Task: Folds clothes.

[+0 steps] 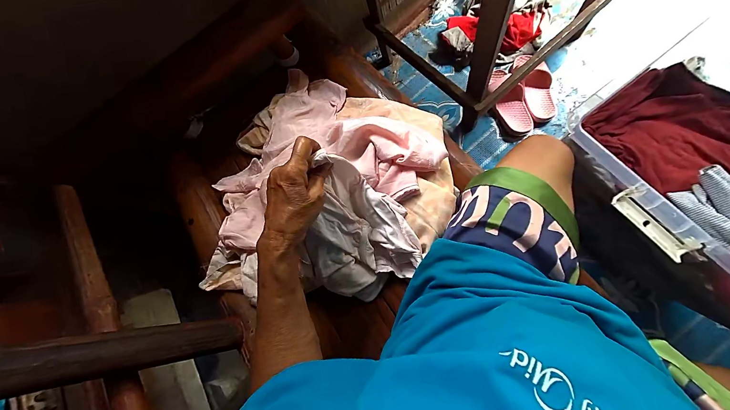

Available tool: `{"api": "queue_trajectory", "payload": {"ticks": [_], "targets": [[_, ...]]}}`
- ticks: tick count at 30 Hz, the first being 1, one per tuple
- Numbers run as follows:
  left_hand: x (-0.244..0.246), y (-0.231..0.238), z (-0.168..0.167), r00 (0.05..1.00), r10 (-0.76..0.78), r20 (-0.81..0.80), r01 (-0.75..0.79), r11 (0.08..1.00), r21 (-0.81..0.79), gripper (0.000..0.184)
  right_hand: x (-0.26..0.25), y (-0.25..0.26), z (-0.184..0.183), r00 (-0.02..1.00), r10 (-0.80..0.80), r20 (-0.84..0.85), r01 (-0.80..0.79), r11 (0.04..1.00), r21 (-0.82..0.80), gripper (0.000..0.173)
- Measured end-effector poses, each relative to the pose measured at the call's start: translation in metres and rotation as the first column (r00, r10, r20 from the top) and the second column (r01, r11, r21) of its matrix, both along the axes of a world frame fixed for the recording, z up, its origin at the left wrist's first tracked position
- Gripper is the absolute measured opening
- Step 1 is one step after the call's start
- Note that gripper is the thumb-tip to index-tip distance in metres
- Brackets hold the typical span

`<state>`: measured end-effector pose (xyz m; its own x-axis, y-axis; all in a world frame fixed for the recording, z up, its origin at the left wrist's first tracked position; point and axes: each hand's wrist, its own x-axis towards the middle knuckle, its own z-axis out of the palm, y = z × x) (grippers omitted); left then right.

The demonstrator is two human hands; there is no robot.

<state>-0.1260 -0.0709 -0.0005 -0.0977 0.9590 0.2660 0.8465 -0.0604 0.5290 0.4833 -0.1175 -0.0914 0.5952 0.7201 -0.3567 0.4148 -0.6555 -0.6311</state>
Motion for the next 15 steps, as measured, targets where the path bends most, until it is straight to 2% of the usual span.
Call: {"api": "queue_trajectory", "payload": {"ticks": [3, 6, 8, 11, 15], "targets": [[0.022, 0.011, 0.019, 0.991, -0.108, 0.078, 0.098, 0.987, 0.131, 0.015, 0.012, -0.004, -0.010, 1.000, 0.011, 0.028, -0.011, 1.000, 0.011, 0.038], [0.050, 0.033, 0.051, 0.944, -0.304, 0.130, 0.261, 0.926, 0.271, 0.016, 0.026, -0.005, -0.021, 0.998, -0.003, 0.056, 0.001, 1.000, 0.027, 0.037], [0.075, 0.049, 0.078, 0.877, -0.450, 0.167, 0.369, 0.854, 0.366, 0.013, 0.020, -0.004, -0.017, 0.998, -0.015, 0.069, 0.012, 0.999, 0.044, 0.037], [0.118, 0.071, 0.113, 0.732, -0.649, 0.206, 0.508, 0.722, 0.470, 0.012, 0.020, -0.008, -0.016, 0.994, 0.048, 0.100, -0.055, 0.997, 0.060, 0.036], [0.187, 0.100, 0.145, 0.581, -0.788, 0.203, 0.579, 0.576, 0.578, 0.016, 0.017, -0.006, -0.010, 0.992, 0.040, 0.117, -0.042, 0.999, 0.018, 0.035]]}}
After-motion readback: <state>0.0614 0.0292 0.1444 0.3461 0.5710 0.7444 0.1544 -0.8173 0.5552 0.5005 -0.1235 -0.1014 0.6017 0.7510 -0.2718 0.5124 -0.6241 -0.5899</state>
